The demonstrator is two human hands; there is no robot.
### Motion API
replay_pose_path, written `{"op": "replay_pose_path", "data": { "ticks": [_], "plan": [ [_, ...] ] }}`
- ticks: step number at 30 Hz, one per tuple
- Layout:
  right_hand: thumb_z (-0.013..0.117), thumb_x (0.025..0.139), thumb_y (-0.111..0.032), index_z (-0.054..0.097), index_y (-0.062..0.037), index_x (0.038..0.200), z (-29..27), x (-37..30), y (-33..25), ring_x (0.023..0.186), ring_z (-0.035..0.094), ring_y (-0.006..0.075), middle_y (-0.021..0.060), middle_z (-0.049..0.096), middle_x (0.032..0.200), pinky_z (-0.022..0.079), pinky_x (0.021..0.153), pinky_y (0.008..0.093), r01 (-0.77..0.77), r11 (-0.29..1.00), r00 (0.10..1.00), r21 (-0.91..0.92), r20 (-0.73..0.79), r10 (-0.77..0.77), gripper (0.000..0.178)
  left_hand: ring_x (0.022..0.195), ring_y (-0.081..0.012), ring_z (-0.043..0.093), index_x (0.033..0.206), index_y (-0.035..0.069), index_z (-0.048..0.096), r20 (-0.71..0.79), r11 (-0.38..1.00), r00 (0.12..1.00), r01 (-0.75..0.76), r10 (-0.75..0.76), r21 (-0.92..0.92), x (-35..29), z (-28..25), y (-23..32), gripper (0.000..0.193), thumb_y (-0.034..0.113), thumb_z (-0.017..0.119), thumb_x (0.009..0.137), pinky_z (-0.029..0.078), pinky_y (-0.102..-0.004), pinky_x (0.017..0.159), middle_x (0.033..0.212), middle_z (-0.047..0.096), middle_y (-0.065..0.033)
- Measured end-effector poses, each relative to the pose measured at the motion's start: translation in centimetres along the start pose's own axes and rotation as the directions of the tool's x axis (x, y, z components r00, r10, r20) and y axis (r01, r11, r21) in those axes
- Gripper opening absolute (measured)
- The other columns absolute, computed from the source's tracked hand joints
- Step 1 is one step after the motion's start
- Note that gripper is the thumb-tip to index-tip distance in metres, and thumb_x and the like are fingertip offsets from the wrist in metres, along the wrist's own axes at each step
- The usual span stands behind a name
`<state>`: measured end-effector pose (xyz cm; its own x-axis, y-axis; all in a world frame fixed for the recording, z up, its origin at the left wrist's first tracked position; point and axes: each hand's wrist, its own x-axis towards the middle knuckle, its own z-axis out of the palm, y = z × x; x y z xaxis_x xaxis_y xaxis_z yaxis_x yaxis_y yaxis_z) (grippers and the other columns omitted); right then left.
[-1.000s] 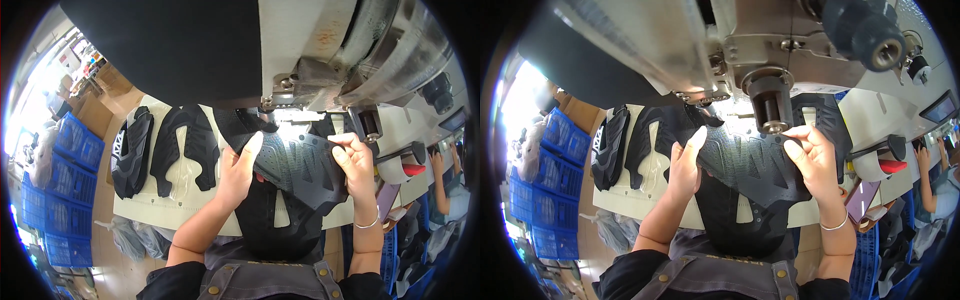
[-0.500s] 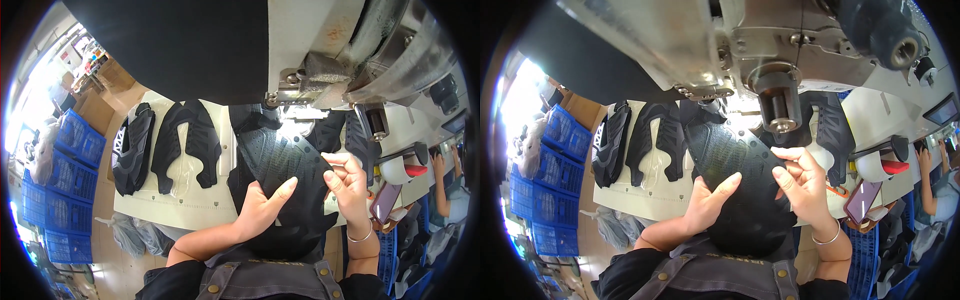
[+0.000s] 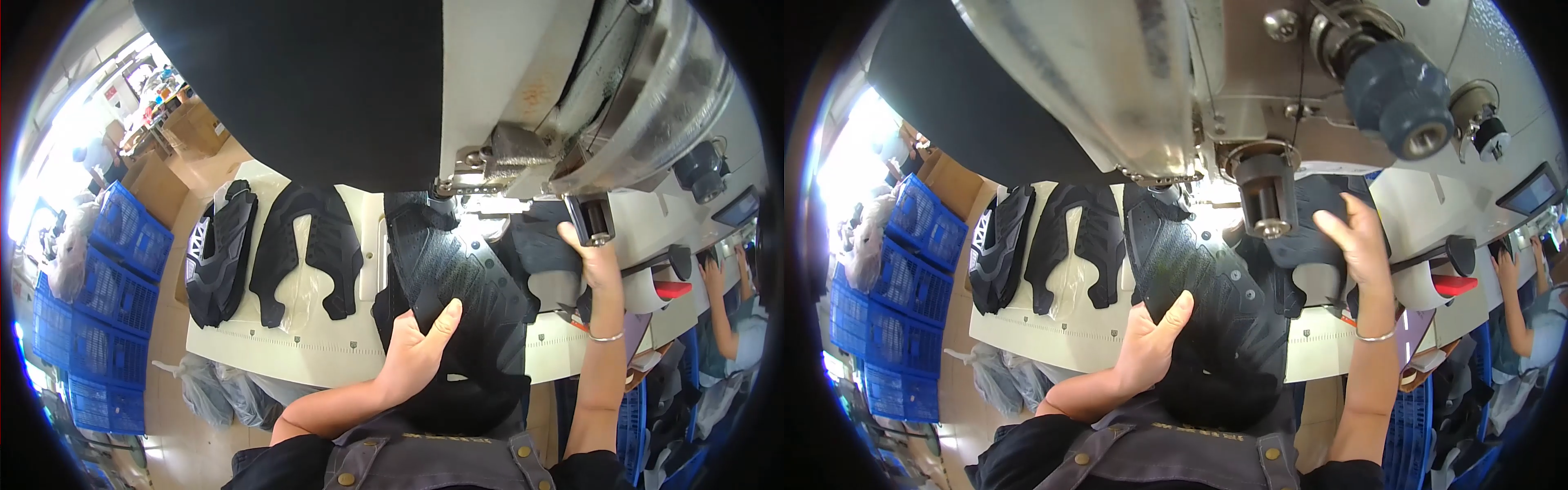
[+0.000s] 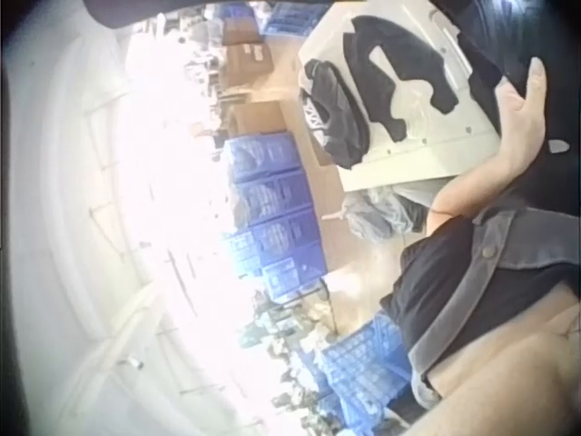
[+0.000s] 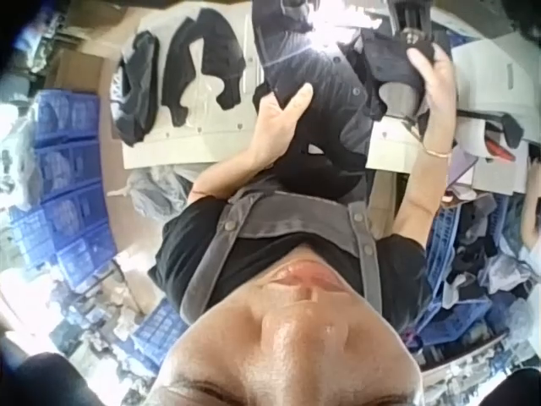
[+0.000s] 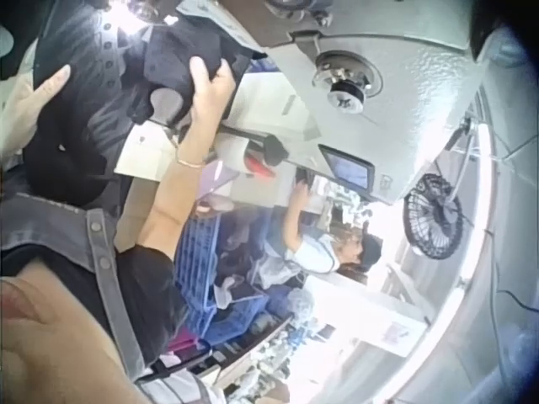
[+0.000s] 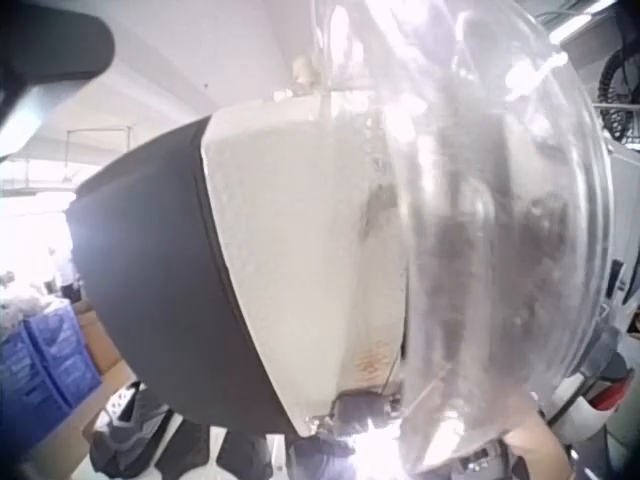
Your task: Stitching black shoe components together using an industrial sewing machine.
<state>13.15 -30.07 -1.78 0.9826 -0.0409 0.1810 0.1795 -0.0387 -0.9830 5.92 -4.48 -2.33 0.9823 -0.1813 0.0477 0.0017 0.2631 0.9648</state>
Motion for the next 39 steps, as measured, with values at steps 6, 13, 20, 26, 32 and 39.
{"op": "replay_pose_path", "data": {
  "ticks": [6,13,20,26,32,39],
  "plan": [
    [0.059,0.081,-0.020,0.048,0.0029,0.103,0.4,-2.7,-4.4,0.031,0.044,0.0072,0.0077,0.058,0.066,0.030,0.026,0.0156,-0.252,0.946,0.967,0.204,0.097,0.237,0.033,0.057,-0.0023,0.034,0.073,0.004,0.051,0.002,1.000,1.000,0.008,-0.009,0.014,-0.4,-0.7,-0.3,0.022,0.017,0.050,0.090,0.031,-0.0204,0.049,0.063,0.042,0.0082],
    [0.064,0.078,-0.020,0.054,0.0000,0.086,2.3,-5.6,-3.1,0.066,0.055,0.0086,0.0044,0.059,0.079,0.044,0.059,0.0203,-0.065,0.981,0.997,0.181,-0.036,0.073,0.024,0.069,-0.0040,0.048,0.092,-0.001,0.057,-0.024,0.996,0.998,0.049,-0.051,-0.074,-0.3,-0.8,0.8,0.019,0.017,0.052,0.089,0.041,-0.0199,0.061,0.078,0.057,0.0022],
    [0.064,0.079,-0.015,0.055,0.0038,0.100,3.1,-8.0,-1.8,0.077,0.054,0.0085,0.0037,0.060,0.088,0.043,0.069,0.0213,-0.011,0.975,1.000,0.223,-0.012,0.014,0.029,0.080,-0.0075,0.053,0.101,-0.005,0.055,0.024,0.996,0.999,0.041,-0.043,0.083,-0.6,-3.6,3.0,0.025,0.015,0.056,0.086,0.045,-0.0225,0.072,0.091,0.060,-0.0041],
    [0.063,0.079,-0.014,0.050,0.0063,0.108,4.0,-9.2,-1.4,0.087,0.056,0.0143,0.0099,0.058,0.101,0.044,0.079,0.0253,-0.023,0.970,0.999,0.241,-0.023,0.030,0.038,0.078,-0.0081,0.054,0.101,-0.006,0.055,-0.034,0.996,0.999,0.027,-0.024,0.080,-0.3,-4.5,3.6,0.025,0.011,0.060,0.083,0.046,-0.0223,0.070,0.089,0.061,-0.0045],
    [0.060,0.081,-0.011,0.050,0.0059,0.109,4.3,-9.3,-1.5,0.089,0.055,0.0145,0.0096,0.058,0.102,0.043,0.081,0.0256,-0.029,0.965,0.998,0.261,-0.037,0.040,0.035,0.075,-0.0075,0.054,0.098,-0.006,0.056,-0.029,0.973,0.999,-0.026,0.033,0.227,0.2,-4.9,4.3,0.024,0.012,0.061,0.082,0.046,-0.0219,0.069,0.087,0.061,-0.0045],
    [0.058,0.082,-0.011,0.050,0.0048,0.109,5.1,-8.1,-1.7,0.089,0.055,0.0138,0.0087,0.058,0.101,0.043,0.080,0.0249,0.011,0.962,0.997,0.273,-0.075,0.010,0.033,0.073,-0.0076,0.054,0.095,-0.005,0.057,-0.054,0.969,0.998,-0.012,0.027,0.247,1.7,-5.1,4.6,0.026,0.014,0.064,0.080,0.046,-0.0215,0.067,0.083,0.061,-0.0036]
  ]
}}
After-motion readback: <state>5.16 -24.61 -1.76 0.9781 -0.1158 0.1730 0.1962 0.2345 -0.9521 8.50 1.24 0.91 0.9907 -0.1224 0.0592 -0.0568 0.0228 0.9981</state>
